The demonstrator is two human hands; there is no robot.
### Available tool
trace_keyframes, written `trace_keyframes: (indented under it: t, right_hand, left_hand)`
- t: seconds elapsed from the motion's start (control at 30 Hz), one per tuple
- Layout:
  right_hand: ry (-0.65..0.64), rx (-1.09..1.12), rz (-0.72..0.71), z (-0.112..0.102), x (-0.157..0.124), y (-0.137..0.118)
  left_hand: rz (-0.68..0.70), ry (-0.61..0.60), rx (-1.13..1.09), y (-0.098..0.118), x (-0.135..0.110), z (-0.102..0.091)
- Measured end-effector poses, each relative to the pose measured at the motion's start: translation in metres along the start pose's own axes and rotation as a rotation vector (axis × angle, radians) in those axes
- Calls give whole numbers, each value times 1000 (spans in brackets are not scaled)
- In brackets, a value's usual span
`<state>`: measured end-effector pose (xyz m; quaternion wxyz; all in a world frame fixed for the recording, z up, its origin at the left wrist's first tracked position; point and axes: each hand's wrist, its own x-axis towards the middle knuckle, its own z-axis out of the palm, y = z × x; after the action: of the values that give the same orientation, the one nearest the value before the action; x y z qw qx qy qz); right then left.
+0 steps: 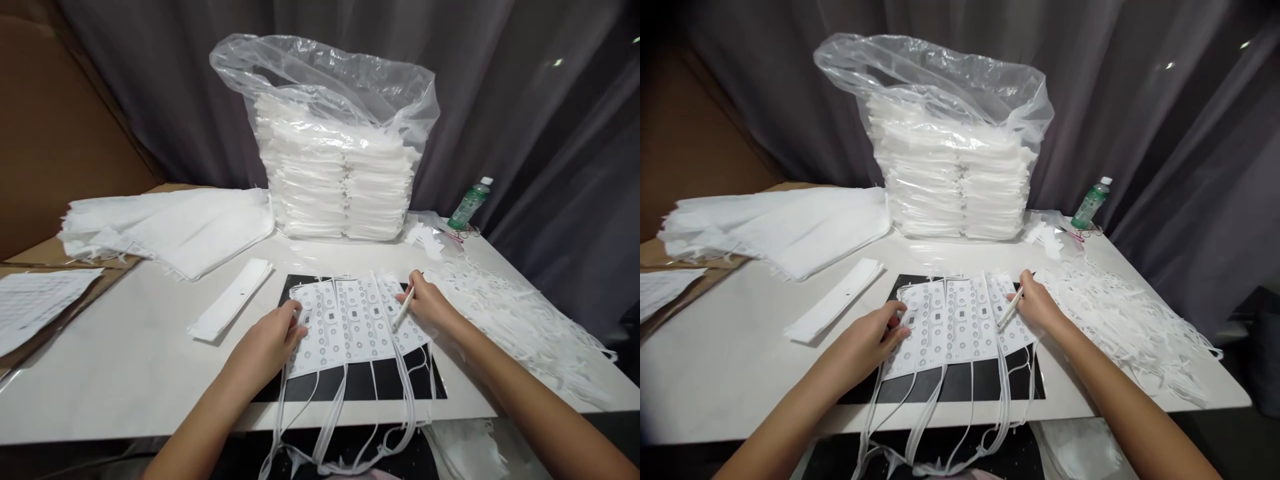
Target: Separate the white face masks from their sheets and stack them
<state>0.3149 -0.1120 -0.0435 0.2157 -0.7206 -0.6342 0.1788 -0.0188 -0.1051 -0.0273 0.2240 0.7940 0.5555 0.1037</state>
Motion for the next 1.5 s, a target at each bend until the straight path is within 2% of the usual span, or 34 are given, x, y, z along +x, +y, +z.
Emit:
trace_keyframes:
  t: [0.13,0.27,0.33,0.4,0.47,0.5,0.57,0.67,0.87,1.0,1.2,1.3,1.43,1.5]
  right_hand:
    - [22,-26,32,-18,-4,8]
    - [156,-255,-5,-36,-5,8]
    - [138,-165,-92,-31,-11,-8]
    - [-56,143,-229,-17,-21,-37]
    - [-445,448,-392,1,-33,-71]
    - [-601,527,-447,10,-39,-86]
    - [-715,555,-542,26,-48,-110]
    - [-651,521,-625,47,-53,-122]
    - [-498,568,-602,68,-52,-111]
    - [-438,552,-647,68,-52,-114]
    - [-423,519,-676,67,-49,-117]
    - [-452,521,-652,65,-50,-120]
    - [-546,453,-530,56,-52,-130]
    - [-538,400,-551,54,-54,-132]
  left_hand:
    - [113,130,-65,-6,-6,1]
    - [150,119,-24,-11,-11,0]
    - [193,102,10,-14,-17,-2]
    - [222,69,16,-18,-24,-4]
    - [222,41,4,-21,-31,-5]
    - [221,32,-1,-22,-34,-5]
    - [220,27,-7,-24,-38,-5]
    - [222,10,-1,-24,-39,-3]
    - [190,-22,23,-23,-39,-1]
    - [160,-51,28,-22,-39,-2]
    - [158,-72,43,-23,-37,-1]
    - [176,-67,58,-24,-38,1]
    - [217,-29,70,-23,-40,0]
    - [229,-21,87,-21,-39,-2]
